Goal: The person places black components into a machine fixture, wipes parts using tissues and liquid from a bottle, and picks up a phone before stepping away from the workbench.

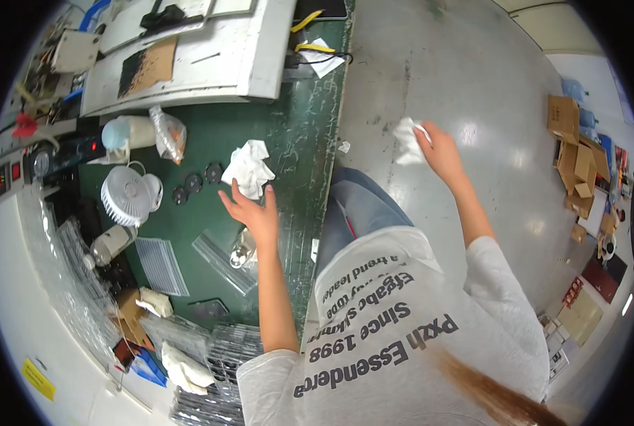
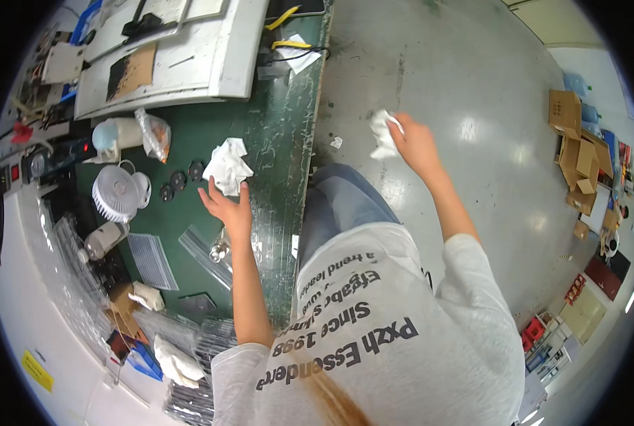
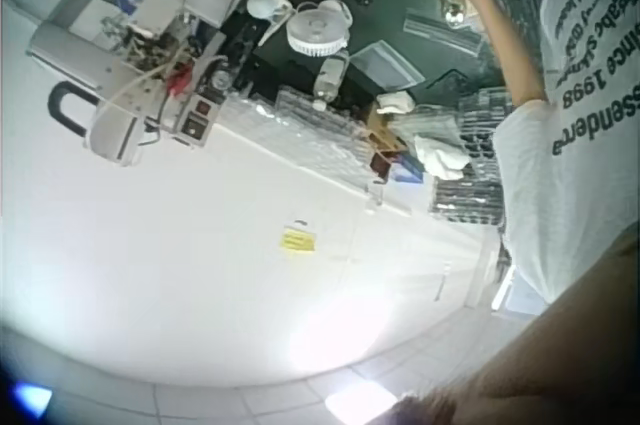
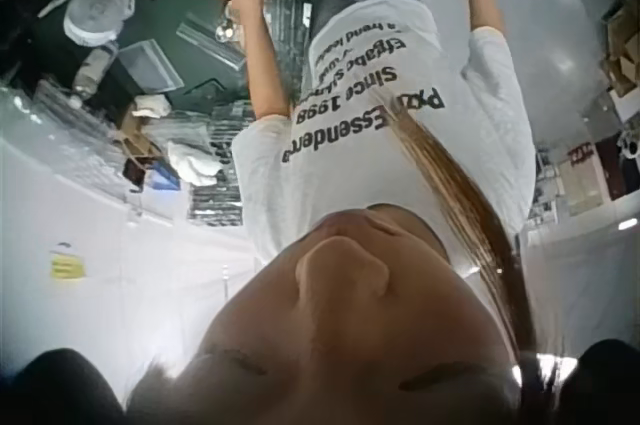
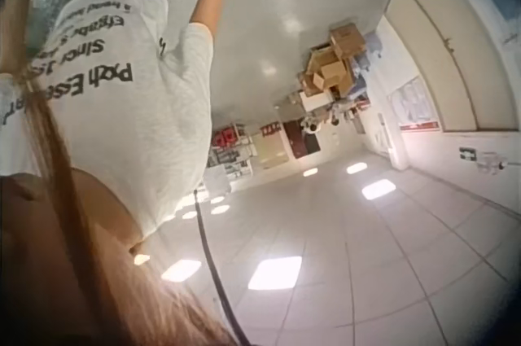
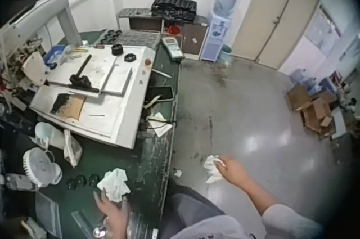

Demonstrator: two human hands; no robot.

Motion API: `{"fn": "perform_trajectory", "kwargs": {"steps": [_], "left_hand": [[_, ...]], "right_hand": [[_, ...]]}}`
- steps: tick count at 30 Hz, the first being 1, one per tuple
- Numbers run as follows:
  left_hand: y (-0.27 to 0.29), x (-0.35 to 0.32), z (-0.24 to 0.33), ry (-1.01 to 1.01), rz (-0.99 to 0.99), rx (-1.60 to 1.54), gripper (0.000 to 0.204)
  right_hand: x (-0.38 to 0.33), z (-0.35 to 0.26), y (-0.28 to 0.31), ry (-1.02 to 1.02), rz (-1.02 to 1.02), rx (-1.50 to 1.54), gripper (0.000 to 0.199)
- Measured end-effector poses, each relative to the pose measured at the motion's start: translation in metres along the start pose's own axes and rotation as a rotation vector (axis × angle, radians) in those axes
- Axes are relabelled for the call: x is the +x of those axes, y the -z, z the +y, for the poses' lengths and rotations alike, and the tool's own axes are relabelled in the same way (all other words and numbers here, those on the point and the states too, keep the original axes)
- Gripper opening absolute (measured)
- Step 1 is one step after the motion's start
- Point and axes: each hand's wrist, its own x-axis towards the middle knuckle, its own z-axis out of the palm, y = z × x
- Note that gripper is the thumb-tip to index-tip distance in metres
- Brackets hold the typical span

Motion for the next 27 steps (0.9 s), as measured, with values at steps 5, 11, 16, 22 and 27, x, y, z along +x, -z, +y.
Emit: {"fn": "perform_trajectory", "kwargs": {"steps": [5, 11, 16, 22, 27], "left_hand": [[-0.056, -0.020, 0.052, -0.472, -0.175, 0.172, 0.043], [-0.116, -0.090, 0.068, -0.504, -0.610, -0.071, 0.027], [-0.238, -0.139, 0.027, -0.312, -0.650, -0.033, 0.023], [-0.472, -0.125, -0.188, 0.290, -1.243, 0.002, 0.026], [-0.607, -0.062, -0.192, 0.076, -0.947, 0.442, 0.038]], "right_hand": [[-0.064, 0.096, -0.028, -0.222, 0.071, 0.165, 0.037], [-0.068, 0.159, -0.080, -0.431, -0.153, 0.179, 0.036], [-0.059, 0.213, -0.076, -0.492, -0.360, 0.348, 0.033], [-0.026, 0.328, -0.112, -0.466, -0.422, 0.277, 0.028], [-0.004, 0.446, -0.173, -0.615, -0.191, 0.043, 0.020]]}}
